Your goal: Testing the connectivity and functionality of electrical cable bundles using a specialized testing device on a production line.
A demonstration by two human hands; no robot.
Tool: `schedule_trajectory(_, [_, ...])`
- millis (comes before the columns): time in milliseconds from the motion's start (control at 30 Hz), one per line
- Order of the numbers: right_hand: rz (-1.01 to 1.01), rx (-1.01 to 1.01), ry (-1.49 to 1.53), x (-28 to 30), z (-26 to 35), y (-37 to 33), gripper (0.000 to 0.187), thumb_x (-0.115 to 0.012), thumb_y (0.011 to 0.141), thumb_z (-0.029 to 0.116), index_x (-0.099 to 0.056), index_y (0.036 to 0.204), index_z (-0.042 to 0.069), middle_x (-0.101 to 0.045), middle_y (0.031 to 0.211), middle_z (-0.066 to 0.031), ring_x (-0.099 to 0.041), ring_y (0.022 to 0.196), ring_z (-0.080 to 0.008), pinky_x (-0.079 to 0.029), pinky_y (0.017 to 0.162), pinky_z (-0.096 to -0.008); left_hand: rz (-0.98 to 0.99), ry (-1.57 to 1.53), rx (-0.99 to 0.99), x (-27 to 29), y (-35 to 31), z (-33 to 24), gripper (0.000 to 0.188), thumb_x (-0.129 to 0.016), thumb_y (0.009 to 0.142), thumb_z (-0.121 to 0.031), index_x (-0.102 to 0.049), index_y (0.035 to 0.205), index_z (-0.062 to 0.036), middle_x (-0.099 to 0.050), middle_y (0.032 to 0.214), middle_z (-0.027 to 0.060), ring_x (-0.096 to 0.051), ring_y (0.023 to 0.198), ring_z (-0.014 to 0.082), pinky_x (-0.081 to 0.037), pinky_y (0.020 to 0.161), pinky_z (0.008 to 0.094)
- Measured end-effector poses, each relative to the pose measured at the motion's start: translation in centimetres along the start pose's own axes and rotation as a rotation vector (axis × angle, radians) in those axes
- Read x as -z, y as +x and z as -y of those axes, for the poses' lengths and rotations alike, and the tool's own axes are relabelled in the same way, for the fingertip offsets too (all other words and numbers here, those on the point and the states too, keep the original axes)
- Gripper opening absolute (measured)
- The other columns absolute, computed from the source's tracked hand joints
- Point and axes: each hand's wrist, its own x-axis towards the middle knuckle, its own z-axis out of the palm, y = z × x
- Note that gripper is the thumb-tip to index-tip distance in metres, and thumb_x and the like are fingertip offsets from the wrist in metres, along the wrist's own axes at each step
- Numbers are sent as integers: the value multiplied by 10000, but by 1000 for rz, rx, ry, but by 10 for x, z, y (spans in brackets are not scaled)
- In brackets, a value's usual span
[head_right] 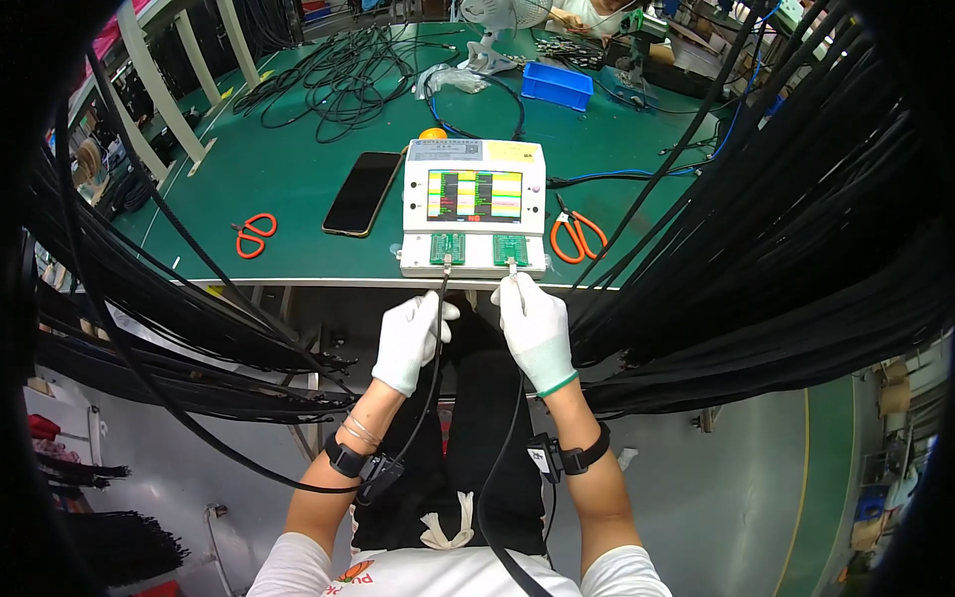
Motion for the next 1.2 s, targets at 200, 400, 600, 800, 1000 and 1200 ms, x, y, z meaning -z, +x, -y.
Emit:
schedule_trajectory(200, [78,103,-103,4,-3,2,153,-515,973,76,-603,870,5,-585,659,-93,-610,521,-224,-491,530,-344,291,232,148,-5,-28,43,395,-561,996,-341,-711,853,-4,-651,637,51,-585,616,116,-460,648,287])
schedule_trajectory(400, [75,126,-81,3,0,2,367,-447,1036,206,-637,823,-25,-555,544,-69,-544,482,-137,-429,514,-294,623,498,241,-29,-54,61,320,-553,947,-284,-727,919,-18,-687,671,89,-671,645,166,-518,670,303])
schedule_trajectory(600, [87,137,-71,6,-3,4,346,-459,1027,202,-622,814,-17,-556,559,-71,-540,479,-138,-424,498,-292,885,757,62,-58,-79,63,352,-503,923,-336,-691,880,-42,-692,705,139,-696,734,330,-536,732,418])
schedule_trajectory(800, [149,362,-381,9,-16,9,212,-645,723,-45,-588,922,1,-609,787,-82,-624,574,-216,-522,553,-339,950,849,10,-70,-91,74,378,-513,919,-339,-706,1012,-28,-703,876,229,-685,858,396,-537,804,462])
schedule_trajectory(1000, [190,64,-465,13,9,7,164,-630,855,108,-595,980,7,-630,754,-122,-663,632,-290,-543,561,-392,971,839,-162,-103,-117,68,312,-526,894,-300,-703,965,-53,-697,959,227,-668,876,427,-549,786,501])
schedule_trajectory(1200, [-106,570,-634,108,139,-33,202,-739,855,186,-698,1008,61,-686,848,-112,-665,684,-285,-541,618,-357,36,-19,-481,-40,-94,-16,179,-565,930,-137,-661,986,3,-666,857,134,-552,659,274,-450,609,350])
